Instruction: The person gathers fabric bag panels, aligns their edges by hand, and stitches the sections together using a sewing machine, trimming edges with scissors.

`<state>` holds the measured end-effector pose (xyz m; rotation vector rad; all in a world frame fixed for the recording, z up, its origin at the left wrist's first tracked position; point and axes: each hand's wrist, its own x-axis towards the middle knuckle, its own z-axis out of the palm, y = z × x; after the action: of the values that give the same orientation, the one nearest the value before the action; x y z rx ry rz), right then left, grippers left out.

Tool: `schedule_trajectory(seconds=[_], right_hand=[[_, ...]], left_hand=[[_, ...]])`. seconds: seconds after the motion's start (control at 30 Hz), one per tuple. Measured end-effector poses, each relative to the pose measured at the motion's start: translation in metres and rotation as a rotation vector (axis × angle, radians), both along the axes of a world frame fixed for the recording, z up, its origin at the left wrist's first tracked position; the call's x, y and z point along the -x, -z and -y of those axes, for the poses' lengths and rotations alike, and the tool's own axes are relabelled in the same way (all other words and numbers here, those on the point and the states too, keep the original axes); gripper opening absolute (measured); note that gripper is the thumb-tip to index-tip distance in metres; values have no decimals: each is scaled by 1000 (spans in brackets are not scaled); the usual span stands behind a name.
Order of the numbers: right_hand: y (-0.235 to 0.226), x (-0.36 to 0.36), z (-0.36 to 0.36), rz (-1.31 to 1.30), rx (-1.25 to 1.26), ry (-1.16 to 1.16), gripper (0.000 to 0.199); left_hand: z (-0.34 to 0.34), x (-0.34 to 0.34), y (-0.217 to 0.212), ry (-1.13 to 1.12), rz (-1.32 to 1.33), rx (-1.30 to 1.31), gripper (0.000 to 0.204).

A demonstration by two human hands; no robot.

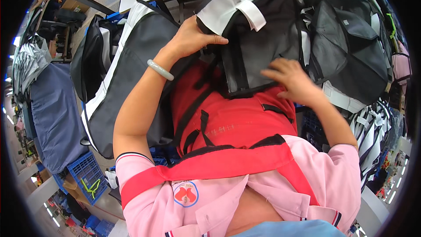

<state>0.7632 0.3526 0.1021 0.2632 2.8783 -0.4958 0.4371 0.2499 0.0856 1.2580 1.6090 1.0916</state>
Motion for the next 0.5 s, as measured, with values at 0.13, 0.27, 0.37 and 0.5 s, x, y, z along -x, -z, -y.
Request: schedule_trajectory(seconds=[0.13, 0.27, 0.37, 0.5], right_hand=[[73, -19, 7, -363, -118, 169, 42], [89, 11, -11, -514, -214, 61, 24], [2, 46, -14, -794, -234, 81, 21], [-118, 47, -17, -1176, -417, 138, 18]], left_hand=[[-10, -9, 26, -11, -31, -15, 64], [10, -27, 34, 20, -36, 96, 78], [36, -48, 16, 68, -24, 67, 72], [61, -79, -71, 172, 80, -71, 62]])
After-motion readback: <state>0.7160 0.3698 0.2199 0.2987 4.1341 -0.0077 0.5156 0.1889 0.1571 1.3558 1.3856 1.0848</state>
